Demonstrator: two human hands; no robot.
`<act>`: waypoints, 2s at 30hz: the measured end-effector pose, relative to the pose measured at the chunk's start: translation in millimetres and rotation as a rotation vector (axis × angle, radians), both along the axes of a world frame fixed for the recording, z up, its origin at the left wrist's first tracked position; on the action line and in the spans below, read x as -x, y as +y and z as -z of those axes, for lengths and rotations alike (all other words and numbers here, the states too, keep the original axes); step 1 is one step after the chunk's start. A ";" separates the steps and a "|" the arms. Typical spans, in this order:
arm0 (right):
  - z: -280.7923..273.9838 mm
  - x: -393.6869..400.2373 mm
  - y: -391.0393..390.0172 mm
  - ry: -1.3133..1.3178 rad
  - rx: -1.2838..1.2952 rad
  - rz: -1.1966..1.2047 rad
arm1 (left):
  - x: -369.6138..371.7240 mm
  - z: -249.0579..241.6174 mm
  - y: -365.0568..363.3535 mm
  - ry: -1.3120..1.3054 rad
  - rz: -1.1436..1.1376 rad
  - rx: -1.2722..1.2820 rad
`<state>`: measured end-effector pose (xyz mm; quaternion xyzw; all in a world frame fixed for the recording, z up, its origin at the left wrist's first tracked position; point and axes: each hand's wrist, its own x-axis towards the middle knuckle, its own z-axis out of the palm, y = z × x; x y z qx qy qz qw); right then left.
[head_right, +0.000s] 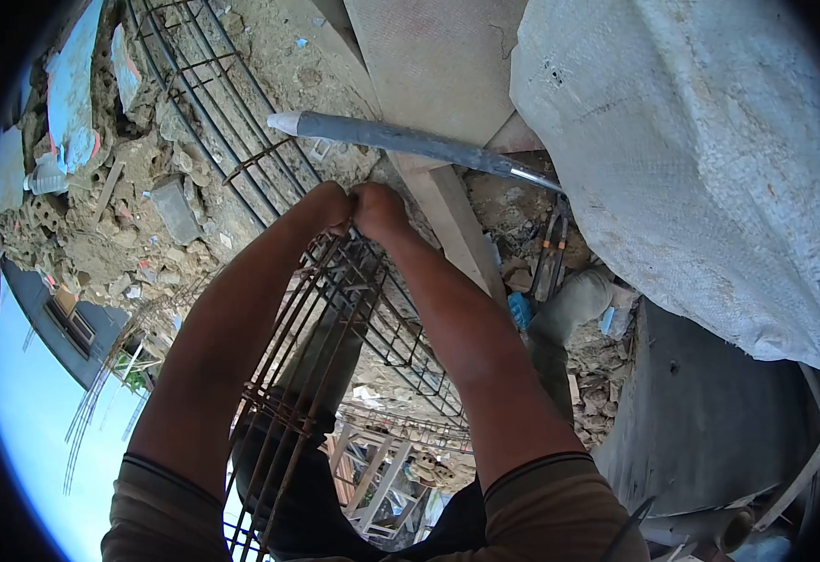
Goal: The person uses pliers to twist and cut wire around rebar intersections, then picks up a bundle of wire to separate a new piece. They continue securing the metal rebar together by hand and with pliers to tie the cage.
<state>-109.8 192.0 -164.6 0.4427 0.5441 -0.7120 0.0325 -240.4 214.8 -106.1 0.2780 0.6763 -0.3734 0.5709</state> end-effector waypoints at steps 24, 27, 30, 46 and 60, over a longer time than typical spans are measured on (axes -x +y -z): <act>-22.1 0.6 -61.5 -0.133 -0.252 0.168 | 18.8 43.3 8.2 0.082 -0.307 0.296; -20.8 -17.8 -58.3 -0.014 -0.379 0.323 | 8.1 31.4 18.4 0.045 -0.211 0.279; -15.0 -28.9 -42.4 0.042 -0.371 0.310 | 4.0 27.3 22.1 0.028 -0.108 0.257; -26.4 -38.9 -50.3 -0.193 -0.318 0.184 | -11.2 41.2 22.2 0.011 0.058 0.295; -2.6 -10.6 -14.4 -0.242 0.045 0.195 | -13.8 15.9 4.2 -0.036 -0.087 0.269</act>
